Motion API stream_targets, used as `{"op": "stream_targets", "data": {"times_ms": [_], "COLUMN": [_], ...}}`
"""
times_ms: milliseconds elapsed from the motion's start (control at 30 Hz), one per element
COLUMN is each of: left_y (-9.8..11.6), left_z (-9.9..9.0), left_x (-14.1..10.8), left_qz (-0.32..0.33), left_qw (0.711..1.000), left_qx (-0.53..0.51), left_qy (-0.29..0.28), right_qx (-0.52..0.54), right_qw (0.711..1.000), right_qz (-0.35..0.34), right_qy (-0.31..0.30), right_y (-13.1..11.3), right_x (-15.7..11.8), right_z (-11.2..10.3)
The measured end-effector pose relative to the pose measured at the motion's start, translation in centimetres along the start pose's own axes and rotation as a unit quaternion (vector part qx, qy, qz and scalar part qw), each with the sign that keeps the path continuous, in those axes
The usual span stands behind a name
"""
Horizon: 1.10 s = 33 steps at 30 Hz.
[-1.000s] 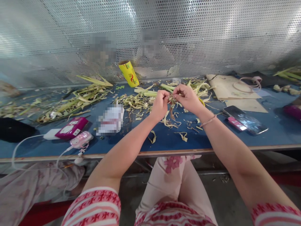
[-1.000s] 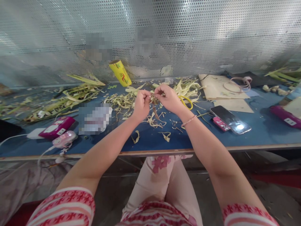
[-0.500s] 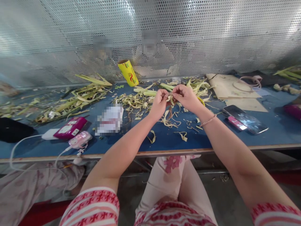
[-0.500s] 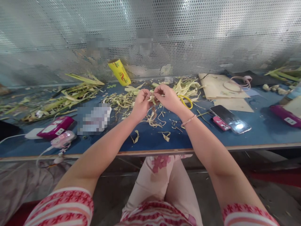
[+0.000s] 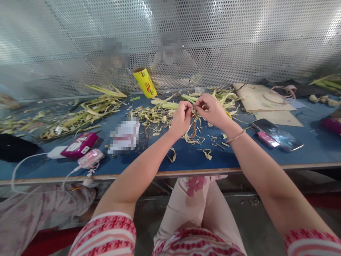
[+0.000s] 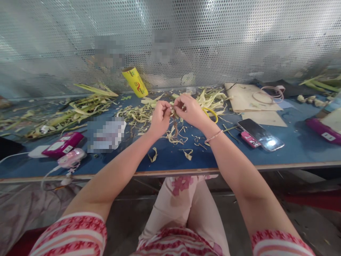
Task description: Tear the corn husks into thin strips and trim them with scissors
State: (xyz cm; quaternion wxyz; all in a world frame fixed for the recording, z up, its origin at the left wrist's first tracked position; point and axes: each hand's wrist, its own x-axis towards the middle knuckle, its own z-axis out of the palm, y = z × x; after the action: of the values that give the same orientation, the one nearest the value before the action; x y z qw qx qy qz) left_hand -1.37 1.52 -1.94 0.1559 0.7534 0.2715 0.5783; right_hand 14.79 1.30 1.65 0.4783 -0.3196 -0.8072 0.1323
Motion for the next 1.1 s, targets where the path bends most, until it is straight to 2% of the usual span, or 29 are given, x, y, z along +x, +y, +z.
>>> {"op": "stream_targets", "data": {"times_ms": [200,333,500,700,867,1100], "left_y": [0.0,-0.1,0.0,0.1,0.1,0.7], "left_z": [0.0,0.2,0.2,0.2,0.2,0.3], "left_x": [-0.1,-0.1,-0.2,0.0,0.0,-0.2], "left_qz": [0.022,0.035,0.047,0.049,0.034,-0.001], "left_qw": [0.997,0.993,0.992,0.99,0.992,0.998], "left_qx": [0.058,0.083,0.087,0.093,0.077,-0.013], "left_qy": [0.047,0.074,0.074,0.091,0.09,0.066], "right_qx": [-0.006,0.043,0.121,0.182,0.188,0.185], "right_qw": [1.0,0.999,0.99,0.98,0.978,0.979], "right_qz": [-0.025,0.008,0.065,0.08,0.087,0.077], "right_qy": [0.004,0.012,0.027,0.019,0.017,0.025], "right_y": [-0.7,-0.7,-0.3,0.1,0.2,-0.2], "right_x": [-0.4,-0.4,0.0,0.1,0.2,0.2], "right_z": [-0.1,0.6,1.2,1.1,1.1,1.0]}}
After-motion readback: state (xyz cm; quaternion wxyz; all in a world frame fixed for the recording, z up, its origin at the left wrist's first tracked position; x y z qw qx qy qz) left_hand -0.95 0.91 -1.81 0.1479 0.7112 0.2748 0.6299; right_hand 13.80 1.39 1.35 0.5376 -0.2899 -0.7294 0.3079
